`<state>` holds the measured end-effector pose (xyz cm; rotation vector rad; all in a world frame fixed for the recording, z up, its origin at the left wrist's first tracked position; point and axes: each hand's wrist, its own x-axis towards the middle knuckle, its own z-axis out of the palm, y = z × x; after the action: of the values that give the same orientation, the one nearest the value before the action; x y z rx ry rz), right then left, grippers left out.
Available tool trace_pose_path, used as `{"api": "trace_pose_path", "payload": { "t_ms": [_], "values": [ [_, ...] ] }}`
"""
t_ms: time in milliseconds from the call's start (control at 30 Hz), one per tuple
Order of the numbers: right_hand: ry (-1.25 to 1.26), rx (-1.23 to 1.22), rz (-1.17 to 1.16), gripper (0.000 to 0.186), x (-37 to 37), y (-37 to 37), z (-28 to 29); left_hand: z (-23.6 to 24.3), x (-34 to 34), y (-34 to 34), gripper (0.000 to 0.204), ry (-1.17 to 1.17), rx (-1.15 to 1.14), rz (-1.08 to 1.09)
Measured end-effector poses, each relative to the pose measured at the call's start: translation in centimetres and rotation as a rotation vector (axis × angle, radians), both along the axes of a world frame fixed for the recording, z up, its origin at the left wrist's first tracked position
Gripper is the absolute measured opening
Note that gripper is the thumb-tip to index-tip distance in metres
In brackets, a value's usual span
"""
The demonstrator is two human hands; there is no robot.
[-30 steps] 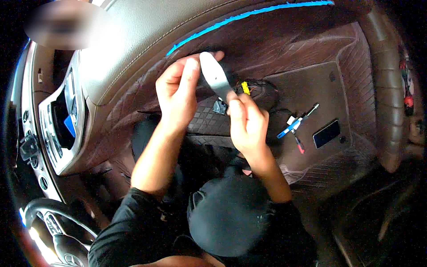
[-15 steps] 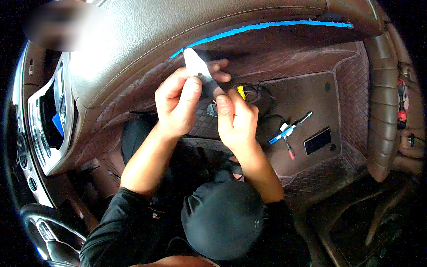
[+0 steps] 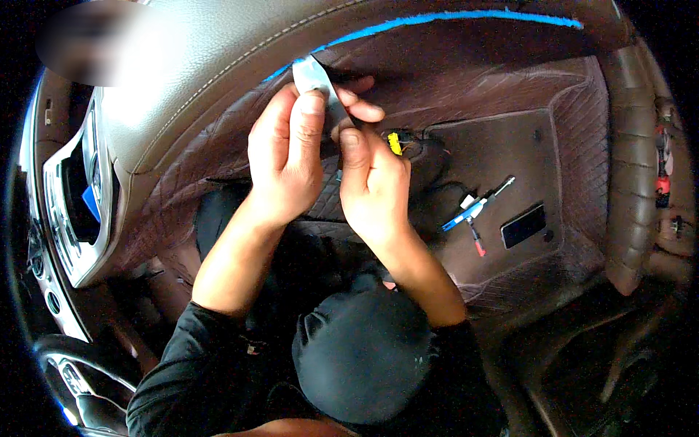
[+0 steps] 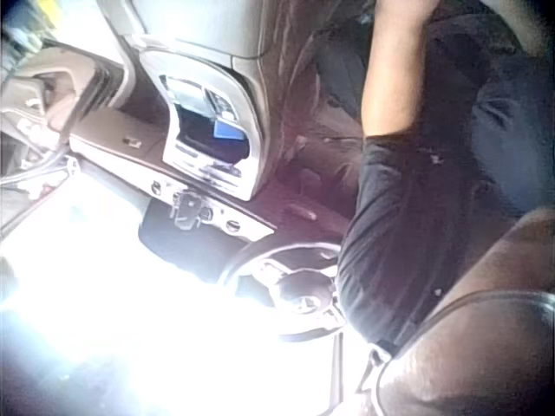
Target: The person installs a blue LED light strip along the dashboard trim of a vehicle. Using a plastic prying tool, they tuck the strip into the dashboard gap and manage electrical wires in the footwell.
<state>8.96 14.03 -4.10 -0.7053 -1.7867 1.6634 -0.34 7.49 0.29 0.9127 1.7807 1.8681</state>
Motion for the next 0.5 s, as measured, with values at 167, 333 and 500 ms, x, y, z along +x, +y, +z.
{"api": "trace_pose_path", "payload": {
  "t_ms": [167,333,500],
  "values": [
    [-0.142,0.003,0.054,0.035,0.6,1.3,0.4,0.1,-0.8,-0.1,0.029,0.083,0.025,-0.049],
    [0.021,0.011,0.036,0.028,0.8,0.2,0.3,-0.3,-1.6,-1.2,0.023,-0.027,0.085,-0.202],
    [0.100,0.052,0.081,0.026,1.0,-0.3,-0.7,-1.2,-2.0,-1.4,0.018,0.180,0.140,-0.243]
  ]
}}
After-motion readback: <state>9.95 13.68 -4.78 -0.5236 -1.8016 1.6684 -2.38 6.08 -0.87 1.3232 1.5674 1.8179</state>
